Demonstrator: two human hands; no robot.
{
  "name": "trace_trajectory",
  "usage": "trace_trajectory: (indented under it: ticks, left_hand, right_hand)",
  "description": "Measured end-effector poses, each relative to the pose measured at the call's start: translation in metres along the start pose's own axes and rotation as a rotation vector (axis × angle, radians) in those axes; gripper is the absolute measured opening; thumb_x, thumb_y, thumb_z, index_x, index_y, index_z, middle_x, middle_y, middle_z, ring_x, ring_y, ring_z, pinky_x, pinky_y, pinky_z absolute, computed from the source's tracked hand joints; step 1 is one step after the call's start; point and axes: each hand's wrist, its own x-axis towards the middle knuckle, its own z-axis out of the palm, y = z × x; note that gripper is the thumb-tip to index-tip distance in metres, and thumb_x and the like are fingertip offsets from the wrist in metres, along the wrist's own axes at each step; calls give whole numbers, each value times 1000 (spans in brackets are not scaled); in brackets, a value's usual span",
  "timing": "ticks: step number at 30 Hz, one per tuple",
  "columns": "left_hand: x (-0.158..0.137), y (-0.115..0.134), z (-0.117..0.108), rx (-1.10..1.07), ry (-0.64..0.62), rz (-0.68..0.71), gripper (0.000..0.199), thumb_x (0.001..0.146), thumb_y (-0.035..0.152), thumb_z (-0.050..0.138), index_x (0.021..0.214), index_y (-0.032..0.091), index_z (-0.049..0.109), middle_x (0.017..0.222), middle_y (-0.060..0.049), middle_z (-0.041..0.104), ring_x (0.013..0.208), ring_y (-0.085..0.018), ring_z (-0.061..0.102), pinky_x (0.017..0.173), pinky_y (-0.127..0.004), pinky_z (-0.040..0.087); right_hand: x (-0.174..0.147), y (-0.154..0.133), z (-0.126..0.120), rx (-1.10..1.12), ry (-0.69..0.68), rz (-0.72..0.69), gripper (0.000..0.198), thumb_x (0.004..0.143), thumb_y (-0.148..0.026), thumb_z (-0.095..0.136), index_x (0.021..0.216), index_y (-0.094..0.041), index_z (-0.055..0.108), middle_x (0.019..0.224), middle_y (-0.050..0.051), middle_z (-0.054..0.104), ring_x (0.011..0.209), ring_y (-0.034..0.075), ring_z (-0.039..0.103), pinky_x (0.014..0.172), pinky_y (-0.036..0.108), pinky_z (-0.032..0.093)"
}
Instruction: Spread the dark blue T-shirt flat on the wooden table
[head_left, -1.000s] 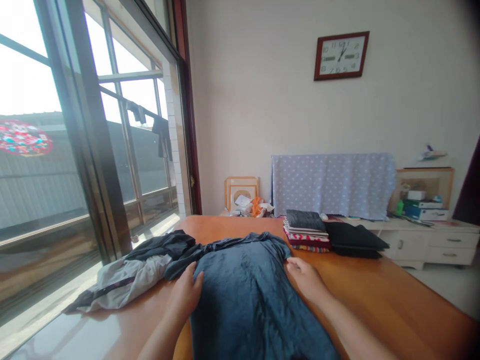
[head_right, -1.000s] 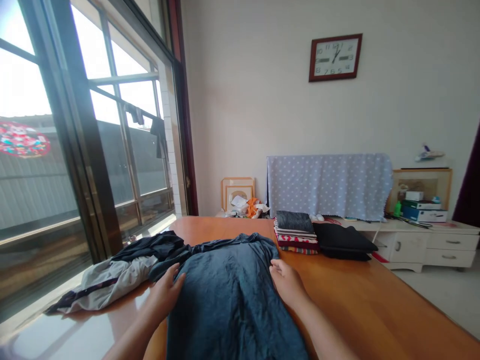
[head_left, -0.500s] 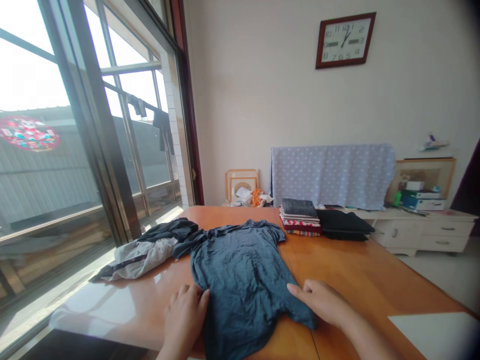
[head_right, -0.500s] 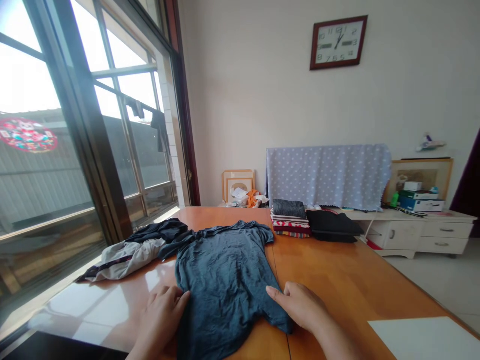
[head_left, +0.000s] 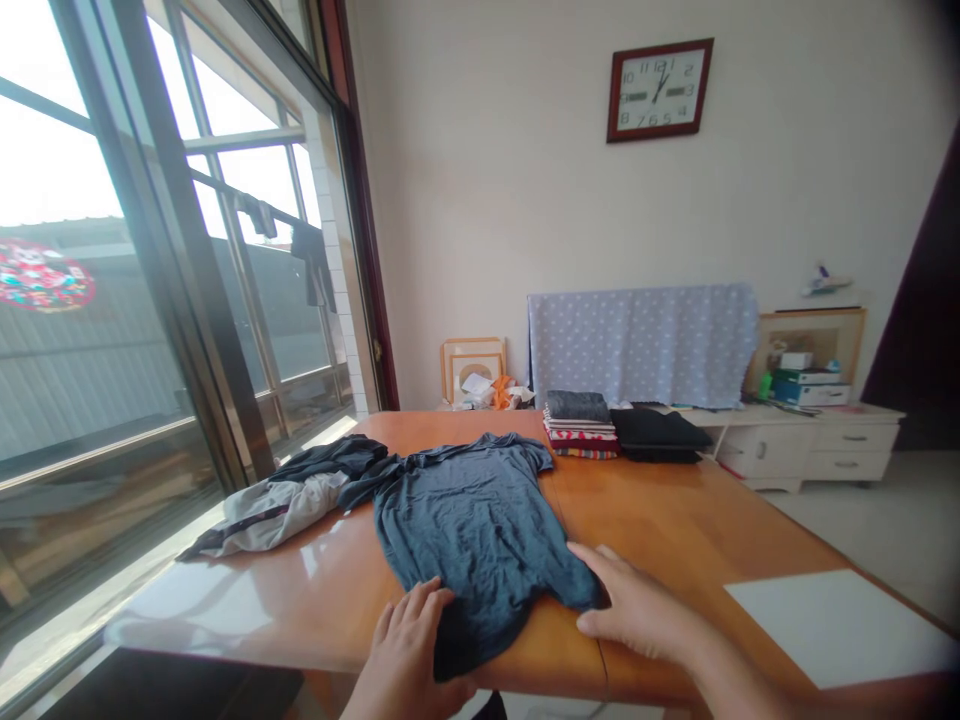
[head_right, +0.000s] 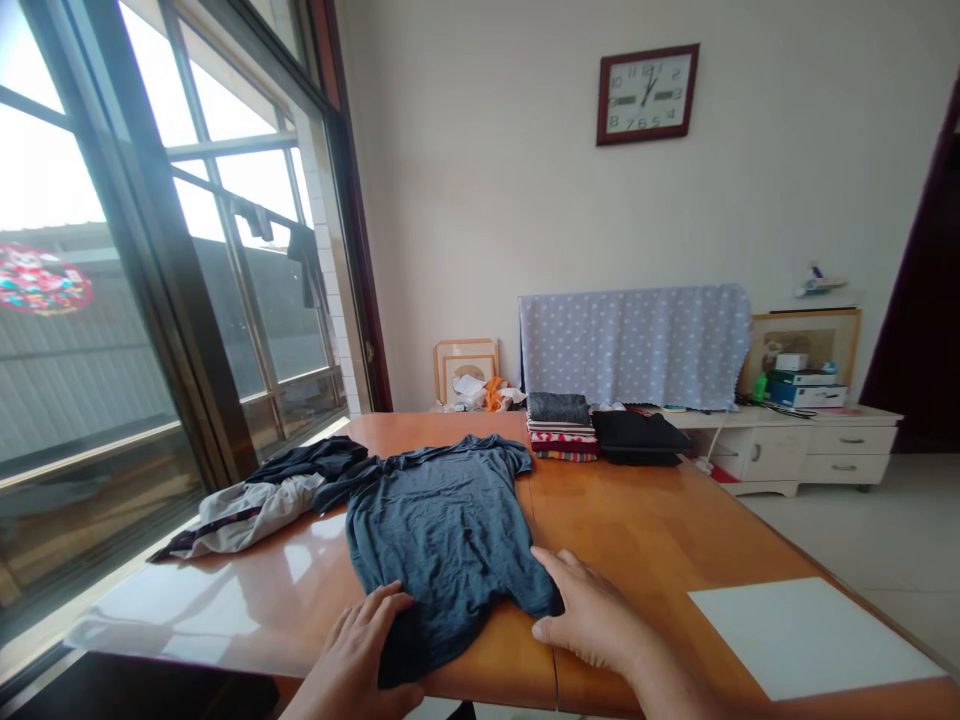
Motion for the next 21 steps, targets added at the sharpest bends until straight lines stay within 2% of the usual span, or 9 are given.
trace_trajectory:
  ticks: [2,3,5,7,9,12,16,19,21]
  left_hand:
    - [-1,6,-1,30,-34,32,58,63,29,76,120,31,67,148,-8,54,143,-37,40,121,-50,22]
    - [-1,7,-2,35,-36,54,49,65,24,71,113,30,69,142,-7,58,140,-34,44,119,-48,26]
    - [2,7,-3,25,-13,100,29,72,19,61,99,28,69,125,-7,66,125,-29,55,109,-41,37]
    - [6,1,-2,-4,33,132,17,79,17,52,87,25,65,106,-7,69,107,-24,62,95,-34,45]
    - [9,-6,2,-47,88,139,15,84,19,47,84,24,61,96,-5,68,96,-22,63,86,-31,46]
    - [12,-13,9,-164,165,115,16,91,25,43,89,24,59,91,-4,67,89,-21,63,80,-30,46]
    - [20,-9,7,-363,316,55,19,95,39,44,94,25,56,81,-1,64,75,-20,61,72,-30,46]
    - [35,0,-3,-442,485,4,18,93,41,48,96,25,55,77,1,61,71,-20,59,68,-29,46]
    - [46,5,-10,-427,543,2,18,94,41,45,96,26,55,77,1,61,72,-20,60,70,-30,46]
  right_hand:
    - [3,-3,0,53,-25,-56,35,72,-36,69,105,-29,75,111,7,73,105,27,66,93,35,47]
    - [6,-5,1,90,-15,-67,25,77,-37,62,97,-27,75,103,6,74,100,25,67,91,34,47]
    - [11,-10,3,214,34,-29,23,84,-40,54,87,-25,71,95,5,74,92,23,68,85,33,50]
    - [16,-14,5,407,71,76,28,87,-46,50,90,-24,66,93,4,73,84,20,68,74,30,51]
    - [21,-13,7,557,106,202,32,87,-51,49,94,-23,63,87,2,72,71,17,67,60,26,48]
    - [27,-5,10,571,235,293,27,81,-48,54,90,-23,62,75,-1,66,60,16,61,51,24,41]
    - [32,6,8,523,427,200,19,71,-36,60,84,-23,65,77,0,70,73,19,62,62,26,45]
    - [37,7,5,573,479,176,22,72,-37,59,87,-23,67,78,0,70,76,20,63,67,27,46]
    - [41,6,4,645,490,184,28,75,-42,61,94,-23,67,78,0,69,76,20,63,67,28,46]
